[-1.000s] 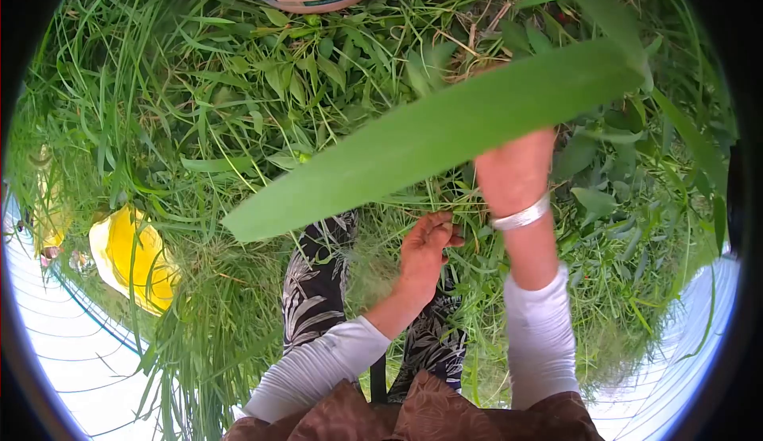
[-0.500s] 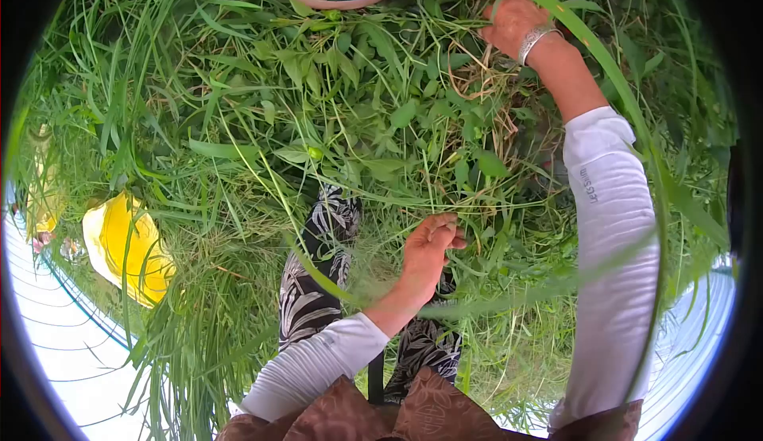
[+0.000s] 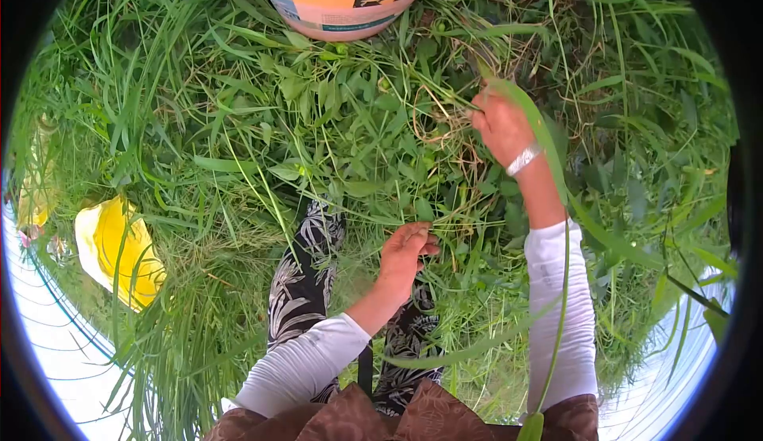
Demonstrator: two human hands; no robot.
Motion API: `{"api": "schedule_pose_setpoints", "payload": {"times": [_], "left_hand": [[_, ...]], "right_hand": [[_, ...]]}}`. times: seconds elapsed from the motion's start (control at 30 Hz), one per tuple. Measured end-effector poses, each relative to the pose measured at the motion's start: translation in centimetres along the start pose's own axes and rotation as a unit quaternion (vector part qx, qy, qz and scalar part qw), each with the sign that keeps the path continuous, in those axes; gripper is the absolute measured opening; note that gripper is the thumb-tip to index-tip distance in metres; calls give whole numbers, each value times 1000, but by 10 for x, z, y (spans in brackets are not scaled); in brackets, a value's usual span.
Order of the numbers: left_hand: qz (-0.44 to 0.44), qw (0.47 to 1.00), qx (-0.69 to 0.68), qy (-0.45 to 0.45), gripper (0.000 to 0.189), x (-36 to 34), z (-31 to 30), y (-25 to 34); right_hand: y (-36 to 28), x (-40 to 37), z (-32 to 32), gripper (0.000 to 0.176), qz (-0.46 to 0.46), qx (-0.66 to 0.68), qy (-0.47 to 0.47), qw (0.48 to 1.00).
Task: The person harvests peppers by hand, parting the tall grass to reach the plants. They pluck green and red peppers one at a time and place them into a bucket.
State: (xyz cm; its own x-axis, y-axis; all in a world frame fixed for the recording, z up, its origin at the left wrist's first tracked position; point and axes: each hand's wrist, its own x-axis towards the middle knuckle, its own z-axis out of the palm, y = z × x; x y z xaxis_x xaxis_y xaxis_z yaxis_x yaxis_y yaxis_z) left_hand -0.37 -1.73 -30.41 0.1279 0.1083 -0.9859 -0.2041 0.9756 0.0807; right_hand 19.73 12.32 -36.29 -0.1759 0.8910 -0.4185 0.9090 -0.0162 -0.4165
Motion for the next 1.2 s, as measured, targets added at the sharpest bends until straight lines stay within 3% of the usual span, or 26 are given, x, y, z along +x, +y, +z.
{"api": "schedule_pose_setpoints", "payload": {"times": [0.07,0.13,0.23,0.33,0.4,0.47,0.5,0.57,0.6,0.67,0.7,0.73,0.8,0.83,0.87,0.93,0.97,1.07,1.1,1.17,1.2], "left_hand": [[2,1000,-7,-3,24,1,-2,-1],[1,1000,-5,3,24,1,-1,0],[-1,1000,-8,6,23,3,1,2],[-4,1000,-19,4,24,5,0,2],[-4,1000,-22,1,26,6,0,1],[2,1000,-23,0,25,6,0,2],[3,1000,-25,0,25,7,0,2],[3,1000,-22,2,23,6,0,2],[1,1000,-21,1,23,6,0,3],[-2,1000,-27,-1,22,5,0,5],[-2,1000,-26,-1,22,4,0,6],[0,1000,-26,-8,24,3,-1,9],[-2,1000,-29,-10,26,3,-4,7],[3,999,-28,-14,27,4,-5,5],[9,999,-27,-21,28,4,-6,4],[8,999,-24,-22,28,4,-6,3],[9,999,-23,-22,28,3,-6,3],[12,1000,-14,-22,27,0,-4,6],[13,1000,-13,-24,27,0,-4,7],[20,998,-54,-27,23,1,-6,7],[20,998,-54,-27,23,3,-7,8]], "right_hand": [[-9,-2,0,20,-19,12,88,996],[-13,0,-1,25,-26,25,101,994],[-33,-1,-11,24,9,-10,308,951],[-47,-15,-20,23,50,113,278,953],[-45,-17,4,21,116,182,189,958],[-46,-14,30,29,246,385,154,876],[-49,-7,31,29,246,384,153,877],[-50,7,35,37,361,504,174,765],[-49,10,43,37,363,503,175,764],[-45,9,62,38,336,398,228,823],[-48,3,60,35,281,207,216,912],[-51,6,51,35,280,208,215,912],[-53,9,31,32,254,43,97,961],[-47,18,26,27,280,25,61,958],[-37,27,23,27,281,24,60,957],[-30,44,11,24,213,-16,-40,976],[-34,52,1,25,221,15,-141,965],[-61,43,3,26,267,73,-143,950],[-63,32,8,25,256,68,-77,961],[-71,7,2,23,255,134,-45,957],[-80,-14,0,21,168,161,-56,971]]}}
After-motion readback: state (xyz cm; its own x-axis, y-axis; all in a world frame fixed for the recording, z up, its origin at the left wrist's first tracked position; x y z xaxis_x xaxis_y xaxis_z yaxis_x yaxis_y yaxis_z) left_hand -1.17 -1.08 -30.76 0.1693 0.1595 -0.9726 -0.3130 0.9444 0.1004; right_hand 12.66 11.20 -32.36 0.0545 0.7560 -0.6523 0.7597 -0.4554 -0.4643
